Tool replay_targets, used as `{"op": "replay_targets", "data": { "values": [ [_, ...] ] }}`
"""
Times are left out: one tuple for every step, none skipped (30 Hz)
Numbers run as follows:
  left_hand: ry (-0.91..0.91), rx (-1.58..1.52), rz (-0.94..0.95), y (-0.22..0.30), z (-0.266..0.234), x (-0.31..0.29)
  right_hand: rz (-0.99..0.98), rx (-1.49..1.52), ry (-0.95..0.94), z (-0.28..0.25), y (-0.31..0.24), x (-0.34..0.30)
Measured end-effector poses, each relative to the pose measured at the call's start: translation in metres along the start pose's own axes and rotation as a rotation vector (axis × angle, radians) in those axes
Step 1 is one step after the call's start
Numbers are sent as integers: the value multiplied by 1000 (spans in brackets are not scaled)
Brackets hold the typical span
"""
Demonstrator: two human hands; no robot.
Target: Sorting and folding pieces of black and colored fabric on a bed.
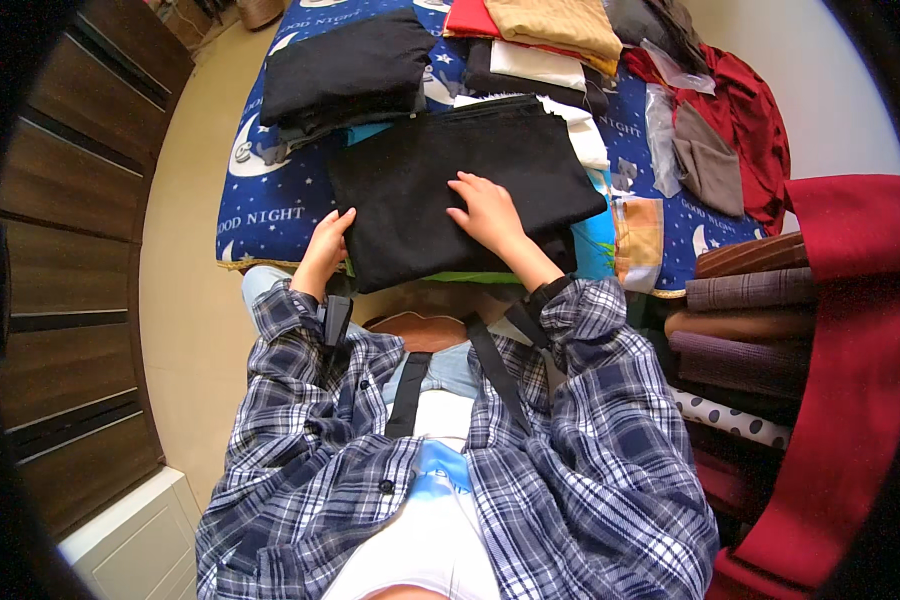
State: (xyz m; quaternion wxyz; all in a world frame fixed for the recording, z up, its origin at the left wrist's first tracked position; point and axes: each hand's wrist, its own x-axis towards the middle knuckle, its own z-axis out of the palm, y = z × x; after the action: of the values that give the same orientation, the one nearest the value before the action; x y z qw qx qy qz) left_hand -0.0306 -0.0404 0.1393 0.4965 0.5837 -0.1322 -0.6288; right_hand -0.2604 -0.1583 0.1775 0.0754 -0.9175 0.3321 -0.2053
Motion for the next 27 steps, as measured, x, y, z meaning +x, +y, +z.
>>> {"op": "replay_targets", "data": {
  "values": [
    [21, -18, -18, 0, 0, -3, 76, 44, -26, -2, 1, 2],
    [27, -24, -19, 1, -2, -2, 154, 87, -53, -4, 1, 6],
    [0, -29, -1, 2, -4, -2, 171, 27, -20, -3, 0, 8],
    [-29, -34, 17, 2, -4, -3, 169, 28, -27, -3, -1, 11],
    [-10, -42, 24, 0, -3, -5, 119, 30, -57, -4, -1, 14],
    [-10, -44, 24, 0, -3, -6, 69, 30, -81, -2, 1, 18],
    [5, -44, 28, 0, -2, -7, -28, 10, -49, -1, 2, 21],
    [19, -44, 32, 1, -2, -7, -28, 10, -50, 1, 4, 23],
    [20, -48, 31, -1, -2, -6, -126, -74, -60, 1, 4, 24],
    [30, -24, 29, -1, -3, -5, -225, -157, -69, 2, 4, 25],
    [39, -1, 26, -2, -3, -4, -227, -157, -72, 4, 4, 26],
    [40, -4, 24, -5, -5, -1, -293, -262, -74, 7, 3, 28],
    [32, -23, 34, -7, -7, 2, -360, -367, -75, 9, 2, 29],
    [24, -42, 44, -10, -9, 4, -361, -367, -77, 11, 1, 31],
    [22, -43, 41, -9, -7, 3, -401, -423, -97, 14, -2, 33],
    [31, -34, 46, -9, -6, 2, -440, -480, -116, 16, -4, 35],
    [40, -26, 51, -8, -5, 0, -474, -511, -123, 17, -4, 38],
    [39, -25, 53, -8, -4, 1, -474, -512, -121, 17, -3, 39],
    [53, -19, 50, -8, -3, 1, -494, -510, -140, 16, -3, 41],
    [66, -13, 48, -8, -3, 1, -513, -509, -159, 16, -3, 43],
    [64, -12, 51, -9, -3, 2, -513, -512, -157, 16, -1, 44],
    [36, -18, 57, -9, -4, 4, -480, -490, -194, 17, 0, 44],
    [8, -23, 64, -10, -3, 5, -447, -469, -231, 17, 2, 45],
    [11, -24, 71, -10, -4, 6, -452, -469, -225, 14, 0, 49],
    [18, -39, 72, -12, -4, 5, -228, -153, -448, 9, -1, 51],
    [25, -55, 73, -14, -4, 4, 2, 168, -658, 4, -1, 53],
    [31, -13, 52, -11, -2, 1, 105, 455, -881, -6, -2, 52]
  ]
}}
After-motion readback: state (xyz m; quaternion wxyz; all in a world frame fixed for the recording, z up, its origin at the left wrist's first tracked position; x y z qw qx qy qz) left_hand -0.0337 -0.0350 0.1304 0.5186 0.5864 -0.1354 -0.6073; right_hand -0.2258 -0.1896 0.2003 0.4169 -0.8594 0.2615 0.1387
